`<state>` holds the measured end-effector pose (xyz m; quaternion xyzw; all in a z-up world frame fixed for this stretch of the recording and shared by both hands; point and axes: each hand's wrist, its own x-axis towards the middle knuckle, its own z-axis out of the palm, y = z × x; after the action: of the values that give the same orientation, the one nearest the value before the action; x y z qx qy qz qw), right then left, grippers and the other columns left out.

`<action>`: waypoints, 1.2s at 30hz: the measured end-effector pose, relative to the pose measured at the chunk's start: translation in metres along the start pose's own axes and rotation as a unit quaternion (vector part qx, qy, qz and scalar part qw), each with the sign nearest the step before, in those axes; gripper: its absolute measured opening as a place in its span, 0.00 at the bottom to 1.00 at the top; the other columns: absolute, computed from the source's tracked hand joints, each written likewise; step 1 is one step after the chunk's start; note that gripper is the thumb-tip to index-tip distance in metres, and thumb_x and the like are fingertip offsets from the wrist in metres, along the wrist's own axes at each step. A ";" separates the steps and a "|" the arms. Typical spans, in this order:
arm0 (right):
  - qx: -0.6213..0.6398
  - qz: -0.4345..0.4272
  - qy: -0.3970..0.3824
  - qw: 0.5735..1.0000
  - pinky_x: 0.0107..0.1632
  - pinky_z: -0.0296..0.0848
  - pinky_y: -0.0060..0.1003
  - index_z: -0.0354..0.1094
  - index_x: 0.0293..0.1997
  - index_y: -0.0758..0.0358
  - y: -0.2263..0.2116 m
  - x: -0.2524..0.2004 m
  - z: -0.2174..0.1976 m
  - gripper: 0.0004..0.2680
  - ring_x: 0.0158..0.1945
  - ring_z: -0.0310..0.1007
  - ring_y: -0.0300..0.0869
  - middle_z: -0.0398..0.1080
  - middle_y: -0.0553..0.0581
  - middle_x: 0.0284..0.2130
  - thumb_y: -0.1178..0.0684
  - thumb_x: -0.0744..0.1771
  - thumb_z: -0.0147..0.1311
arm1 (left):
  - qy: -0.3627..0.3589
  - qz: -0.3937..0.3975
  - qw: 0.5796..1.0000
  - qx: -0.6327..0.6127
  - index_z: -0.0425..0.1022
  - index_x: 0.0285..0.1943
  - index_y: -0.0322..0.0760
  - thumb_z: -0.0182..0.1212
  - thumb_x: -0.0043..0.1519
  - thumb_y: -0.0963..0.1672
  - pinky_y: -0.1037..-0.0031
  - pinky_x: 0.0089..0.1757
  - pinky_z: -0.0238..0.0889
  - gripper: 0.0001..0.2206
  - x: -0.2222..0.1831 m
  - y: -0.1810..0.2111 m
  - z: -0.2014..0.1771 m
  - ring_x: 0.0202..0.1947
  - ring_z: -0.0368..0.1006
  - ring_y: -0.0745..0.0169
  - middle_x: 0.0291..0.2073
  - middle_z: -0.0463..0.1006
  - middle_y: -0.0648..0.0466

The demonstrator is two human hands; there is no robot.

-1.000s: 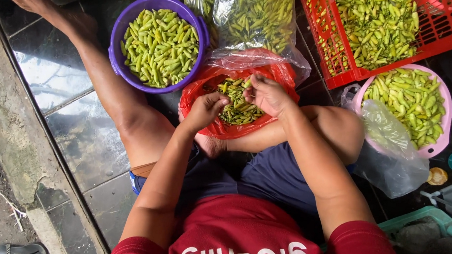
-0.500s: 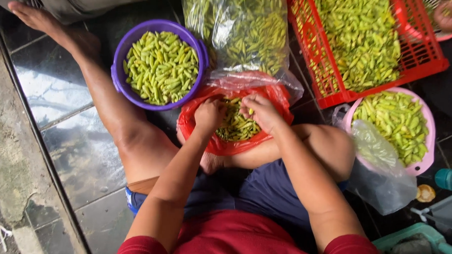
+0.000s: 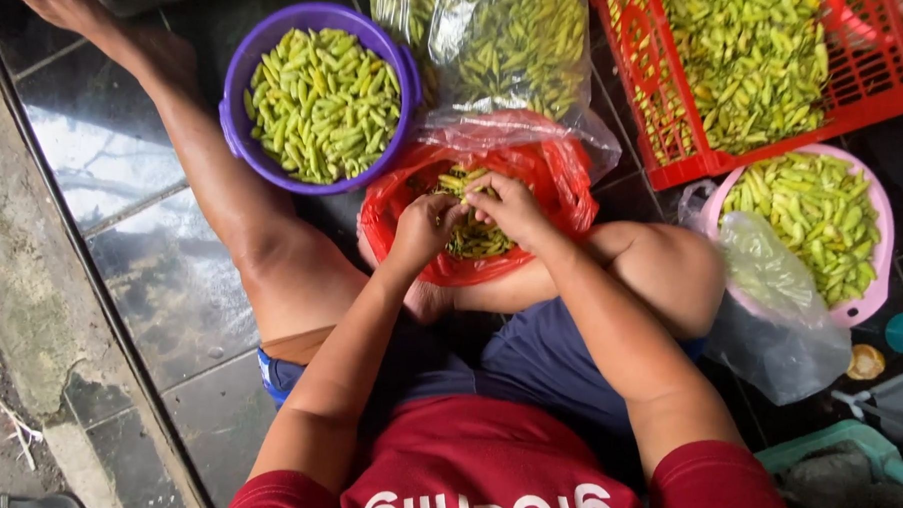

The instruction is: Manually removing stems from green chilies and sorting them into containers while sitting on the floor.

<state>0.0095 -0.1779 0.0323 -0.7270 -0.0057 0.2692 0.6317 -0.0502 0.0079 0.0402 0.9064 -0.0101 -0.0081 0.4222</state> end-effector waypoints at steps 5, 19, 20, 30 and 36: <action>0.108 0.024 -0.074 0.991 0.34 0.74 0.22 0.72 0.48 0.59 0.000 -0.005 -0.005 0.06 0.28 0.73 0.32 0.74 0.54 0.24 0.51 0.70 0.56 | -0.047 -0.031 0.981 -0.187 0.82 0.39 0.38 0.63 0.67 0.45 0.65 0.43 0.68 0.08 -0.012 0.007 -0.007 0.32 0.79 0.54 0.23 0.82 0.52; 0.355 0.133 -0.109 0.919 0.34 0.73 0.29 0.71 0.45 0.58 0.014 0.008 -0.027 0.06 0.31 0.75 0.40 0.76 0.58 0.34 0.49 0.71 0.52 | -0.067 0.021 0.965 -0.251 0.83 0.37 0.38 0.68 0.64 0.43 0.70 0.44 0.68 0.05 -0.026 0.013 -0.027 0.32 0.75 0.60 0.24 0.81 0.52; 0.362 0.116 -0.098 0.920 0.37 0.74 0.30 0.71 0.46 0.57 0.013 0.010 -0.032 0.07 0.34 0.77 0.41 0.76 0.57 0.36 0.47 0.71 0.52 | -0.068 0.008 0.989 -0.131 0.83 0.41 0.41 0.67 0.64 0.46 0.62 0.44 0.69 0.06 -0.027 0.016 -0.037 0.35 0.77 0.49 0.27 0.82 0.48; 0.376 0.103 -0.070 0.918 0.41 0.81 0.33 0.71 0.41 0.57 -0.020 -0.007 -0.031 0.07 0.41 0.83 0.46 0.78 0.58 0.40 0.47 0.71 0.51 | -0.039 -0.014 0.938 0.344 0.79 0.52 0.52 0.63 0.62 0.48 0.62 0.37 0.75 0.10 -0.007 -0.033 -0.017 0.43 0.77 0.50 0.41 0.78 0.55; 0.360 0.101 -0.055 0.926 0.41 0.82 0.33 0.72 0.40 0.56 -0.011 -0.002 -0.028 0.06 0.41 0.83 0.45 0.79 0.56 0.38 0.48 0.70 0.54 | -0.021 0.017 0.922 0.386 0.81 0.55 0.57 0.63 0.63 0.47 0.67 0.39 0.72 0.12 0.019 -0.058 0.016 0.49 0.69 0.54 0.47 0.72 0.59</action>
<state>0.0229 -0.2023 0.0449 -0.4315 0.1310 0.3550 0.8189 -0.0306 0.0327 -0.0143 0.9984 -0.0367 -0.0157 0.0396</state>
